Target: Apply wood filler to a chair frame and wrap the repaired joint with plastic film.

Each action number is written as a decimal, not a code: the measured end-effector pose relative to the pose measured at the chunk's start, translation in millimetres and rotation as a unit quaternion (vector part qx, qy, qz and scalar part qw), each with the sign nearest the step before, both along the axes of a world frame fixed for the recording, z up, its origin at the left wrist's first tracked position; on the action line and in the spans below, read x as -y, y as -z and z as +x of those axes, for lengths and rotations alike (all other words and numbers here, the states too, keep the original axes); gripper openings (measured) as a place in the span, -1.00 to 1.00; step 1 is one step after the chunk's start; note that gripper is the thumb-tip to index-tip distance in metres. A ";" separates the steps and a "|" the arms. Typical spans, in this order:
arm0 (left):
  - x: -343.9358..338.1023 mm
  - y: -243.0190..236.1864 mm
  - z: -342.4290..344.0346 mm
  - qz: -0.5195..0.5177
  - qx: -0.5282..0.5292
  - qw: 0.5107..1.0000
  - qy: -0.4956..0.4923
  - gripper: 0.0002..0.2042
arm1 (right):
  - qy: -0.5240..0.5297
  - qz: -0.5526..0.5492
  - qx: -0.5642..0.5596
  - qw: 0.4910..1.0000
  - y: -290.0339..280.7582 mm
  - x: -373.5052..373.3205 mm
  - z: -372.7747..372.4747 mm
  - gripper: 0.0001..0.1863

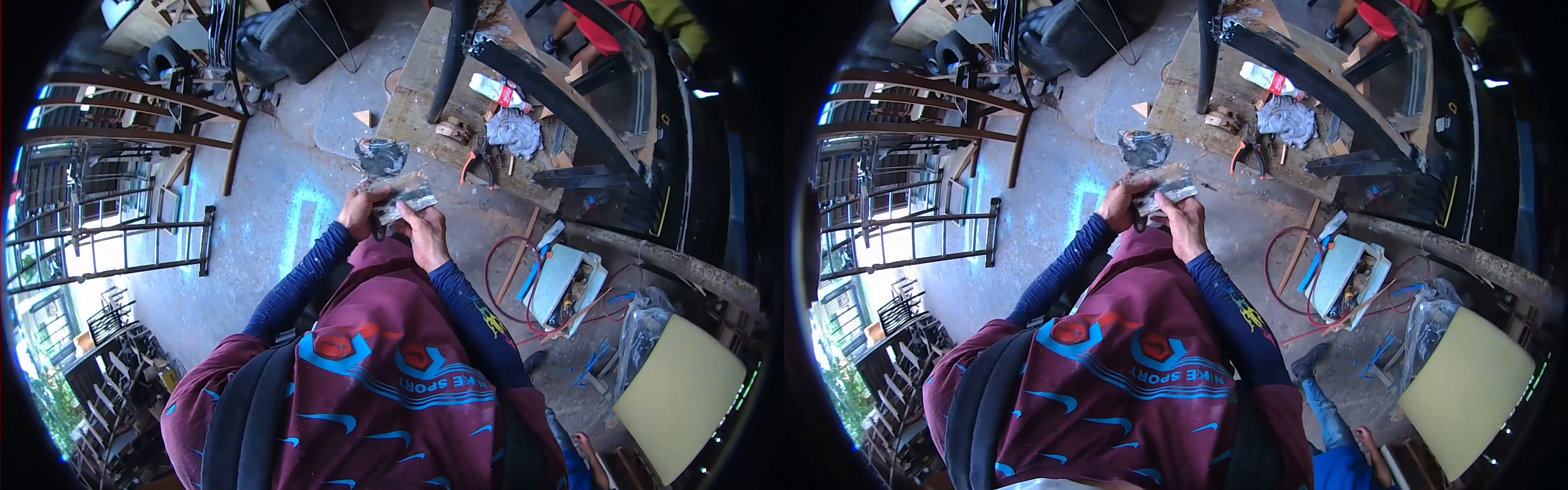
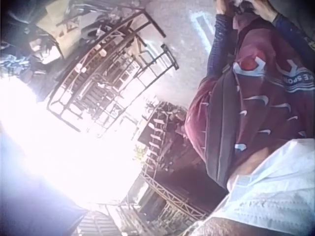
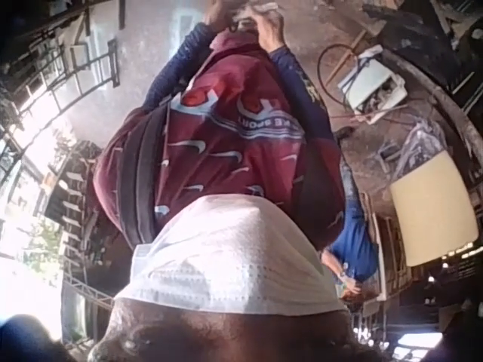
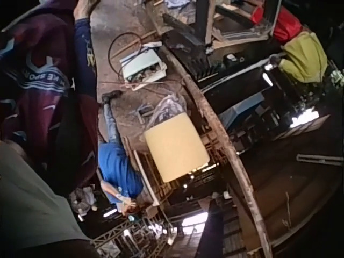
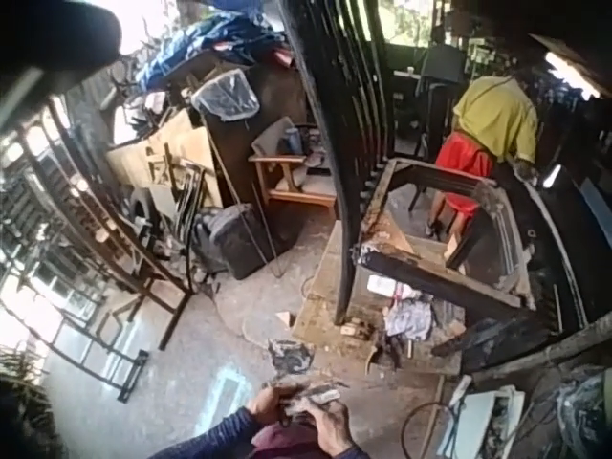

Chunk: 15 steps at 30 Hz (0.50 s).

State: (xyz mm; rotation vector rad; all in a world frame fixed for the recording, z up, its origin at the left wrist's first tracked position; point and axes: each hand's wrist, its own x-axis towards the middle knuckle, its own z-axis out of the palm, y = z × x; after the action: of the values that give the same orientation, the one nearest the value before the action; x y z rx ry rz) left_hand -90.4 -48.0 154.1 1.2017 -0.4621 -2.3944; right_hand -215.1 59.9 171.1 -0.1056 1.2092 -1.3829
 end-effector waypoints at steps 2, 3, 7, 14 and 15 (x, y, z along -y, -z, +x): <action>-7.9 1.4 14.9 -0.060 0.034 0.998 -0.002 -0.66 | -0.076 0.049 -0.031 0.995 12.7 -36.7 -6.9 -0.75; -12.5 -1.6 24.2 -0.078 0.062 0.995 -0.006 -0.66 | -0.125 0.063 -0.152 0.978 19.2 -62.1 -12.2 -0.74; -25.8 10.6 105.7 -0.366 0.308 0.867 0.137 -0.31 | -0.116 0.093 -0.573 0.806 69.6 -212.4 -13.7 -0.87; -110.4 15.6 278.2 -0.496 0.476 0.450 0.570 -0.26 | -0.259 0.293 -0.489 0.780 -159.3 -396.5 26.5 -0.72; -128.9 41.3 318.6 -0.369 0.428 0.597 0.570 -0.36 | -0.222 0.297 -0.453 0.811 -215.8 -411.0 8.6 -0.72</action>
State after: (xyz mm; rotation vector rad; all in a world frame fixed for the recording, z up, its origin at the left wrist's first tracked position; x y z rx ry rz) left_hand 228.2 80.9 112.8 1.7510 -2.9025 -1.4918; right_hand -206.5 471.0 386.9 -0.6177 2.1893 -0.4420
